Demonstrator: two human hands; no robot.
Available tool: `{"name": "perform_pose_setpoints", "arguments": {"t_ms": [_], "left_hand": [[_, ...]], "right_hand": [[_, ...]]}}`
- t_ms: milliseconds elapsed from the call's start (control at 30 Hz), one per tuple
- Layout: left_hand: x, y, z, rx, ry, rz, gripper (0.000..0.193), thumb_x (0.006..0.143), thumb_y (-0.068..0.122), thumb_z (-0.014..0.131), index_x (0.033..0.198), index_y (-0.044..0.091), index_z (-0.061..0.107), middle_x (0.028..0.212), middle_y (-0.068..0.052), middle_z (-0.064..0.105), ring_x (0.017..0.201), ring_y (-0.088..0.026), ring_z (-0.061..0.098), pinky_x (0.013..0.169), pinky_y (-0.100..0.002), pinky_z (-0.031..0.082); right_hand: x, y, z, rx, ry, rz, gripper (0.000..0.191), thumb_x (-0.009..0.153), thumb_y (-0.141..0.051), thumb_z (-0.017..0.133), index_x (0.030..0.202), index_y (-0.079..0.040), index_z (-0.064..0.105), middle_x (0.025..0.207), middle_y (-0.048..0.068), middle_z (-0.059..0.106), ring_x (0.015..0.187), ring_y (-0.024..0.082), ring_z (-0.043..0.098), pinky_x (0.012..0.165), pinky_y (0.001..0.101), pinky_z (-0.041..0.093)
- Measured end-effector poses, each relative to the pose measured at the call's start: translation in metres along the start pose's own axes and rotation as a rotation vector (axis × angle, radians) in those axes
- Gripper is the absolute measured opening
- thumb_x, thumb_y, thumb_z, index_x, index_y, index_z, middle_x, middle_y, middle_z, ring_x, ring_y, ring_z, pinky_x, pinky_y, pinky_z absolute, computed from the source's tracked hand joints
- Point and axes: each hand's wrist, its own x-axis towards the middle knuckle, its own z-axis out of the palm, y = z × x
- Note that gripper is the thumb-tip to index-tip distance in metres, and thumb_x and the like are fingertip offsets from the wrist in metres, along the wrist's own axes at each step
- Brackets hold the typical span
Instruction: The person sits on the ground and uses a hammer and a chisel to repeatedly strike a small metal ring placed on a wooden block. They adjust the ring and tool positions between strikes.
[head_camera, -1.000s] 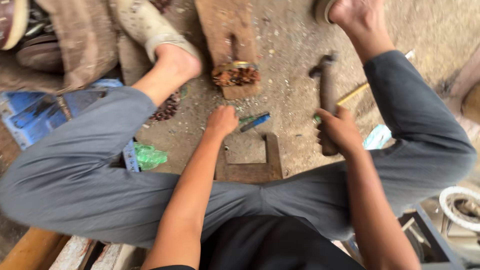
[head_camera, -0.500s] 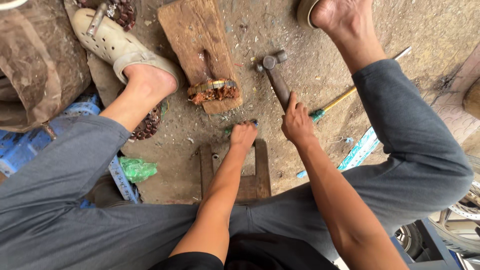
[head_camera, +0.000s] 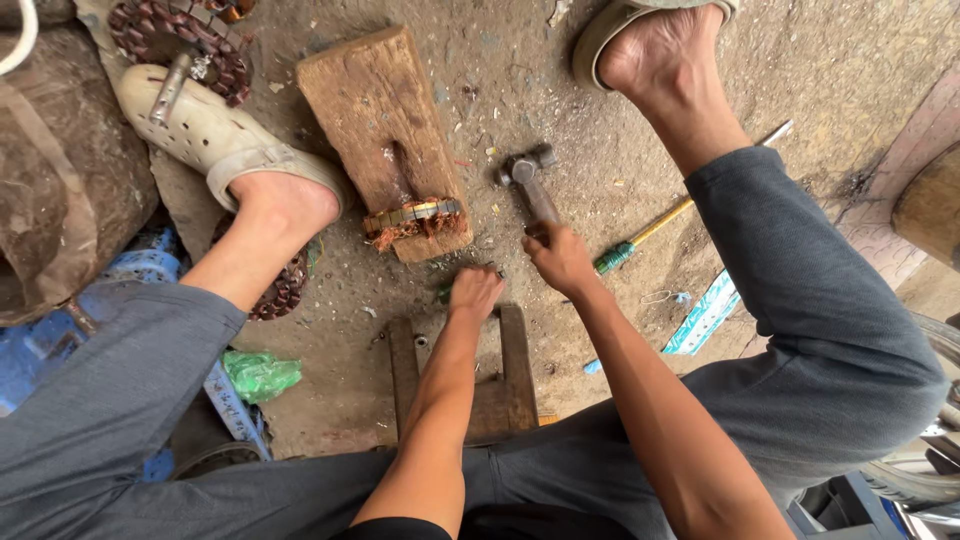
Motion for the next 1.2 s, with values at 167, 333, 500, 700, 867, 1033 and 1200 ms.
{"name": "perform_pose_setpoints", "arguments": {"t_ms": [167, 333, 500, 700, 867, 1033, 1200], "left_hand": [[-0.018, -0.010, -0.004, -0.501, 0.171, -0.094, 0.015, 0.087, 0.015, 0.067, 0.096, 0.003, 0.070, 0.089, -0.020, 0.074, 0.084, -0.034, 0.073, 0.075, -0.045, 0.059], [-0.040, -0.013, -0.022, -0.730, 0.126, -0.061, 0.019, 0.083, 0.013, 0.069, 0.098, 0.002, 0.071, 0.094, -0.026, 0.072, 0.091, -0.043, 0.071, 0.083, -0.051, 0.057], [-0.094, -0.037, -0.042, -0.712, 0.406, -0.031, 0.018, 0.086, 0.014, 0.070, 0.100, 0.004, 0.074, 0.091, -0.026, 0.071, 0.088, -0.044, 0.070, 0.077, -0.052, 0.055], [-0.128, -0.034, -0.068, -0.895, 0.590, 0.113, 0.024, 0.080, 0.021, 0.078, 0.097, 0.004, 0.079, 0.086, -0.017, 0.076, 0.078, -0.031, 0.075, 0.072, -0.042, 0.058], [-0.136, -0.080, -0.079, -1.168, 0.785, -0.254, 0.024, 0.084, 0.026, 0.084, 0.086, 0.003, 0.080, 0.078, -0.009, 0.078, 0.071, -0.021, 0.073, 0.068, -0.034, 0.056], [-0.131, -0.142, -0.063, -1.047, 0.973, -0.402, 0.038, 0.077, 0.008, 0.078, 0.114, 0.004, 0.071, 0.114, -0.014, 0.074, 0.103, -0.026, 0.069, 0.089, -0.037, 0.055], [-0.116, -0.139, -0.052, -0.986, 0.925, -0.356, 0.056, 0.080, 0.007, 0.080, 0.133, 0.005, 0.063, 0.129, -0.019, 0.067, 0.120, -0.035, 0.061, 0.103, -0.045, 0.046]], "right_hand": [[-0.007, -0.007, 0.009, 0.023, -0.095, 0.104, 0.041, 0.093, -0.030, 0.065, 0.122, -0.003, 0.070, 0.101, 0.018, 0.078, 0.087, 0.026, 0.077, 0.082, 0.0387, 0.059], [-0.014, -0.014, 0.015, 0.217, -0.287, 0.172, 0.044, 0.095, -0.032, 0.062, 0.121, 0.003, 0.068, 0.100, 0.017, 0.076, 0.079, 0.027, 0.076, 0.061, 0.0401, 0.065], [-0.024, -0.020, 0.016, 0.167, -0.430, 0.167, 0.048, 0.099, -0.040, 0.062, 0.115, 0.004, 0.070, 0.089, 0.017, 0.072, 0.071, 0.026, 0.072, 0.055, 0.0399, 0.062], [-0.076, -0.041, 0.002, 0.408, -0.396, -0.023, 0.037, 0.099, -0.030, 0.064, 0.105, 0.006, 0.072, 0.081, 0.014, 0.076, 0.063, 0.020, 0.070, 0.055, 0.0334, 0.058], [-0.157, -0.066, -0.031, -0.017, -0.251, -0.246, 0.025, 0.093, -0.016, 0.063, 0.112, -0.002, 0.071, 0.085, 0.012, 0.078, 0.064, 0.019, 0.075, 0.057, 0.0341, 0.061], [-0.280, -0.047, -0.089, -0.005, 0.083, -0.285, 0.024, 0.094, -0.018, 0.066, 0.113, -0.004, 0.072, 0.076, 0.009, 0.072, 0.067, 0.017, 0.066, 0.063, 0.0328, 0.054], [-0.365, 0.025, -0.115, 0.552, 0.324, -0.360, 0.021, 0.099, 0.001, 0.059, 0.117, 0.009, 0.066, 0.094, 0.018, 0.071, 0.077, 0.019, 0.066, 0.068, 0.0325, 0.054]]}}
